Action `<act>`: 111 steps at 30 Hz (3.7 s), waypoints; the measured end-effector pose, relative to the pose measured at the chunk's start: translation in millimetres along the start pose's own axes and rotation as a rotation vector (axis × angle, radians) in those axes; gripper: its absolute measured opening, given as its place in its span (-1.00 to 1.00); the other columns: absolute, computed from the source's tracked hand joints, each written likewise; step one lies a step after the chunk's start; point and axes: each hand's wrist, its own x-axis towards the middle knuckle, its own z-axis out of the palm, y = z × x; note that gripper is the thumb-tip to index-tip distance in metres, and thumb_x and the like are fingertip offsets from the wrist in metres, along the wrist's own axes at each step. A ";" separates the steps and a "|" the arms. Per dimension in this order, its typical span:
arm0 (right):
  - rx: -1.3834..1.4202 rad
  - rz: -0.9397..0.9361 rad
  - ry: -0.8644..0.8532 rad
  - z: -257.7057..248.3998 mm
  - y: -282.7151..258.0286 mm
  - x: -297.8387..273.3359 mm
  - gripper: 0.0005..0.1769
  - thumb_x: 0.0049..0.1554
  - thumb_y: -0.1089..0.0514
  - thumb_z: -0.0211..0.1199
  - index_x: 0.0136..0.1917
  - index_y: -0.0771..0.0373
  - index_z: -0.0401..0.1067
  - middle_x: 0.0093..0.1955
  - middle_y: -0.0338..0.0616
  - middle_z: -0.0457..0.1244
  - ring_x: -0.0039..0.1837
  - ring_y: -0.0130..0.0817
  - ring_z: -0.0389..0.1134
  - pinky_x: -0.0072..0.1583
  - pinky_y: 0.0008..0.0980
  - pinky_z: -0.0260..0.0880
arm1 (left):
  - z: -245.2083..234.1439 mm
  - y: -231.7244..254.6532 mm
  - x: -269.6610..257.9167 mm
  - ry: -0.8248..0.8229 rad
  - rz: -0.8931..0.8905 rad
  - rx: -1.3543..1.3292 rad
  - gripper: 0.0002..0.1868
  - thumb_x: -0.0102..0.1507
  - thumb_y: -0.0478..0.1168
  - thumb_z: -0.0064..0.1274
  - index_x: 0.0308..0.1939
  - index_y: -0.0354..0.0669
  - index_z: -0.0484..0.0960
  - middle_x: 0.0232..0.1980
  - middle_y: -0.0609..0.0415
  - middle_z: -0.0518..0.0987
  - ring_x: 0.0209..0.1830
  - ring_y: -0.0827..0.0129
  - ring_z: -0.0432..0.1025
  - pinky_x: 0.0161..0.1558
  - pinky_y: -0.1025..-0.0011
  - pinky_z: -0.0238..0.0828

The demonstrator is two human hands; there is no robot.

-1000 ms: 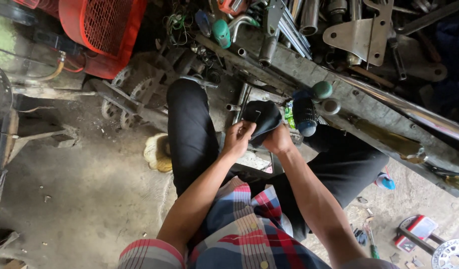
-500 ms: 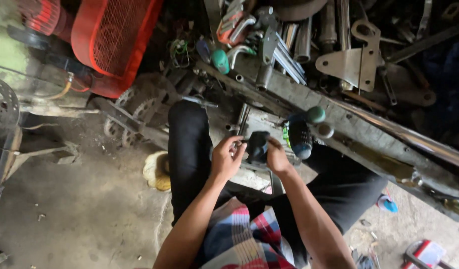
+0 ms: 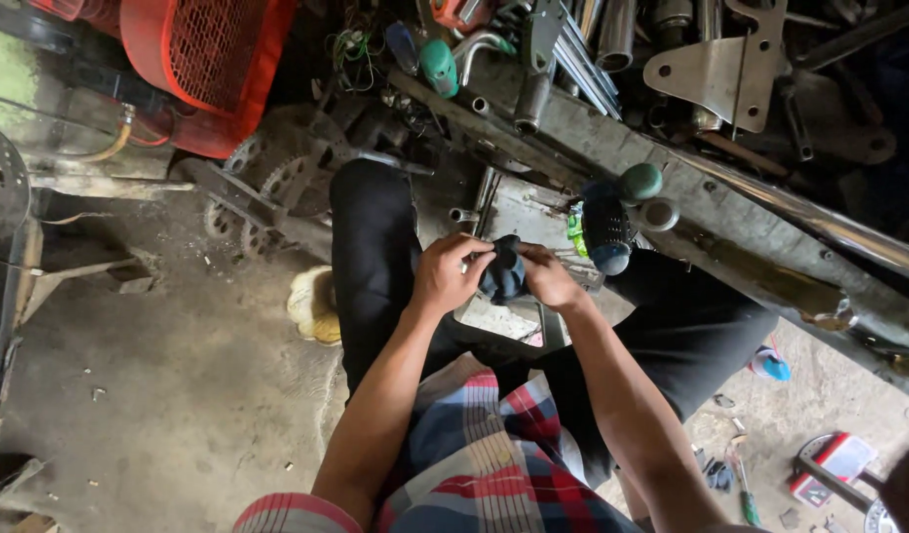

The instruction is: The person sits on the floor in a workshop and cleans a small metal rod using a dark cloth. They repeatedly wipe the rod with the cloth, occasionally adjusting their grip and the cloth's position to clean different sections of the metal piece.

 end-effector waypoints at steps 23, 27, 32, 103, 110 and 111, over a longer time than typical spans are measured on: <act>0.309 -0.108 0.336 16.3 27.1 -13.0 -0.68 0.36 0.09 0.11 0.17 0.42 0.46 -0.02 -0.13 0.38 -0.07 -0.37 0.38 -0.03 -0.36 0.43 | 32.5 -17.6 -10.5 0.084 0.007 0.064 -0.88 0.27 -0.30 0.16 -0.12 -0.20 0.62 -0.20 -0.12 0.67 -0.26 -0.03 0.58 -0.23 0.19 0.51; 0.495 -0.070 0.356 31.0 5.5 -24.1 -0.68 0.30 0.06 0.10 0.14 0.34 0.45 -0.02 -0.14 0.39 -0.05 -0.34 0.44 0.01 -0.30 0.49 | 35.1 -24.4 -15.2 0.044 0.002 -0.042 -0.84 0.28 -0.30 0.15 -0.07 -0.21 0.62 -0.15 -0.13 0.68 -0.29 0.04 0.61 -0.25 0.24 0.55; 0.362 -0.040 0.366 29.7 10.4 -24.8 -0.67 0.30 0.08 0.12 0.16 0.38 0.45 -0.03 -0.15 0.40 -0.06 -0.36 0.43 -0.01 -0.32 0.47 | 28.0 -17.3 -16.2 0.091 0.000 0.006 -0.87 0.25 -0.30 0.22 -0.15 -0.21 0.63 -0.22 -0.11 0.68 -0.33 0.02 0.60 -0.31 0.24 0.53; -0.824 -0.155 0.566 22.1 -10.2 -68.5 -0.75 0.11 0.36 0.10 0.02 0.39 0.52 -0.32 -0.07 0.32 -0.28 -0.50 0.25 -0.26 -0.33 0.28 | 51.0 -66.8 -10.8 -0.080 -0.544 -0.718 -0.76 0.32 -0.07 0.15 -0.21 -0.19 0.70 -0.26 0.15 0.66 -0.25 0.47 0.46 -0.16 0.46 0.38; -0.394 -0.240 0.479 40.8 -16.9 -66.3 -0.82 0.35 0.24 0.14 0.11 0.39 0.48 -0.08 -0.24 0.36 -0.09 -0.56 0.30 -0.07 -0.50 0.35 | 54.3 -65.1 -11.1 -0.163 -0.715 -0.855 -0.72 0.38 -0.08 0.04 -0.09 -0.22 0.70 -0.20 0.11 0.67 -0.24 0.44 0.49 -0.11 0.41 0.43; -0.474 -0.188 0.516 36.9 -12.1 -66.2 -0.80 0.35 0.21 0.17 0.11 0.41 0.49 -0.12 -0.20 0.35 -0.13 -0.52 0.29 -0.11 -0.47 0.31 | 65.1 -75.2 -14.7 -0.125 -0.723 -1.026 -0.74 0.37 -0.12 0.07 -0.07 -0.25 0.70 -0.17 0.09 0.66 -0.21 0.43 0.49 -0.09 0.39 0.44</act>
